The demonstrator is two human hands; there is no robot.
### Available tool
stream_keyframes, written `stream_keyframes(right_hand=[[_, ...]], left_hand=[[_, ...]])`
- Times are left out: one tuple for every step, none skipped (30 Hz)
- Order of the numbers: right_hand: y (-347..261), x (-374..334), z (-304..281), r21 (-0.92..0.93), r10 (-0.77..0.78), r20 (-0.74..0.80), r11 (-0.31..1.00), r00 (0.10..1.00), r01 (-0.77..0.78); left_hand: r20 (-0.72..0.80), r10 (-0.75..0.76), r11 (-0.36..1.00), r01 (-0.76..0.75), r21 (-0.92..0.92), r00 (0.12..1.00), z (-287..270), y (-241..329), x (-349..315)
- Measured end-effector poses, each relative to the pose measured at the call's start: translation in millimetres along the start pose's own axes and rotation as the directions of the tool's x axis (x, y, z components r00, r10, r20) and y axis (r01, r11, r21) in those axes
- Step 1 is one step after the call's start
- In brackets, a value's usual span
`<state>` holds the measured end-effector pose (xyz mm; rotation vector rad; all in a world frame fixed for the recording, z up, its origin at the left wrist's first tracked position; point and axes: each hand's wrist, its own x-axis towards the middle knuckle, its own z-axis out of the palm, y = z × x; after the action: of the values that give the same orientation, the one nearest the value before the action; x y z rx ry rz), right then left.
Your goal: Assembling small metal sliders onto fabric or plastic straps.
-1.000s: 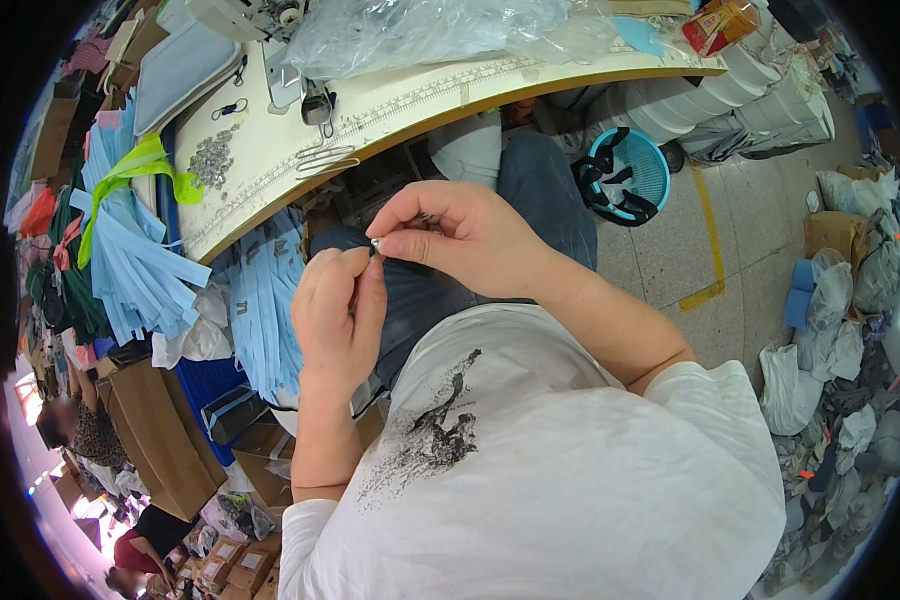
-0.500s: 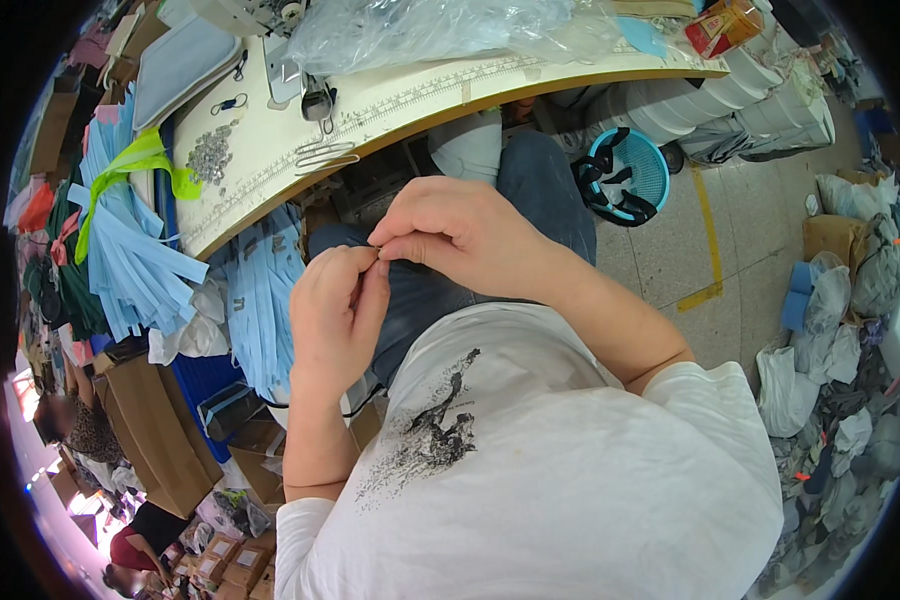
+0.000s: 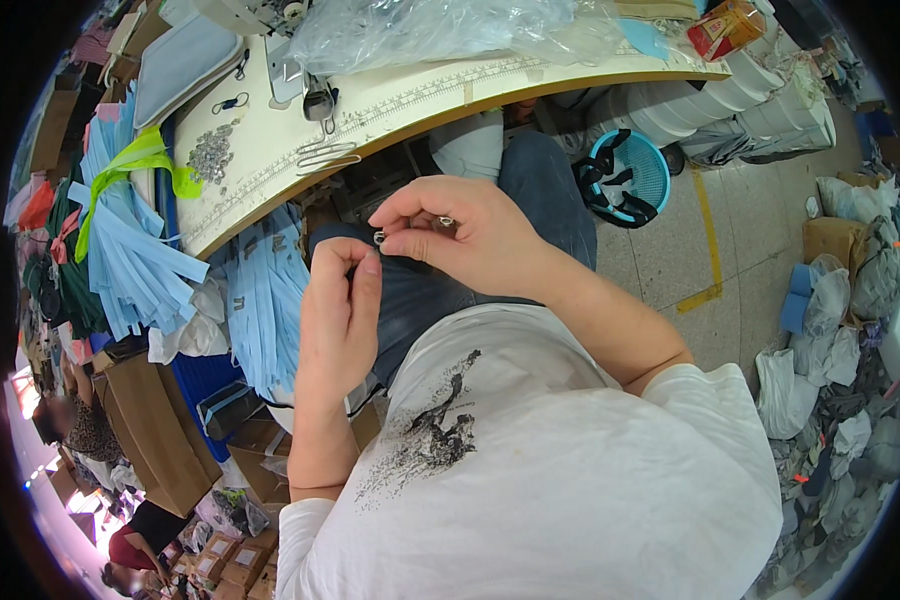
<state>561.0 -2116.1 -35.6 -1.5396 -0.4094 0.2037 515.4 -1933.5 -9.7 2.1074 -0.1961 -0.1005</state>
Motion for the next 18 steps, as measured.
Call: stream_keyframes(right_hand=[[0,0,-1,-0.019,-0.017,0.010,1.000,1.000,0.017],[0,0,-1,-0.037,-0.034,0.020,0.999,0.999,0.034],[-1,1,-2,-0.037,-0.034,0.020,0.999,0.999,0.035],[-1,1,-4,-0.080,-0.050,0.046,0.995,0.998,0.054],[-2,2,-5,-0.123,-0.065,0.072,0.990,0.995,0.074],[-2,2,-5,-0.124,-0.065,0.072,0.990,0.995,0.074],[-1,2,-5,-0.115,-0.064,0.073,0.991,0.995,0.072],[0,1,-5,-0.107,-0.063,0.075,0.992,0.995,0.070],[2,0,-4,-0.106,-0.063,0.074,0.992,0.995,0.071],[6,-1,-3,0.027,0.012,0.050,1.000,0.999,-0.013],[8,-2,-2,0.161,0.089,0.038,0.982,0.995,-0.094],[8,-2,-1,0.162,0.088,0.037,0.982,0.995,-0.093],[7,-2,0,0.288,0.138,0.042,0.947,0.989,-0.145],[7,-2,0,0.408,0.187,0.054,0.892,0.981,-0.192],[5,-2,-2,0.408,0.186,0.052,0.893,0.981,-0.191],[3,-1,-5,0.428,0.226,0.107,0.868,0.968,-0.250],[2,-1,-7,0.445,0.264,0.162,0.840,0.951,-0.309],[4,-1,-6,0.445,0.263,0.161,0.841,0.951,-0.308]], left_hand=[[-0.006,0.007,1.000,-0.007,0.005,1.000,0,-1,0],[-0.006,0.007,1.000,-0.007,0.005,1.000,1,-1,1],[-0.027,0.021,1.000,-0.021,0.010,0.999,1,-2,1],[-0.048,0.036,0.999,-0.036,0.015,0.998,2,-3,2],[-0.047,0.037,0.999,-0.036,0.015,0.998,3,-5,2],[-0.047,0.025,0.999,-0.027,-0.039,0.999,4,-8,2],[-0.045,0.015,0.996,-0.019,-0.092,0.999,6,-10,2],[-0.044,0.015,0.996,-0.019,-0.091,0.999,8,-11,2],[-0.048,0.011,0.992,-0.017,-0.121,0.999,10,-11,2],[-0.053,0.005,0.988,-0.013,-0.151,0.999,11,-11,2],[-0.053,0.006,0.989,-0.013,-0.150,0.999,13,-10,3],[-0.113,0.033,0.986,-0.051,-0.158,0.993,15,-7,3],[-0.171,0.061,0.982,-0.090,-0.165,0.983,16,-6,4],[-0.170,0.063,0.982,-0.091,-0.166,0.983,17,-9,5],[-0.190,0.158,0.984,-0.170,-0.047,0.969,16,-13,7],[-0.199,0.253,0.967,-0.243,0.073,0.947,16,-17,9],[-0.198,0.254,0.967,-0.244,0.074,0.947,15,-19,11],[-0.210,0.353,0.932,-0.323,0.164,0.912,14,-20,13]])
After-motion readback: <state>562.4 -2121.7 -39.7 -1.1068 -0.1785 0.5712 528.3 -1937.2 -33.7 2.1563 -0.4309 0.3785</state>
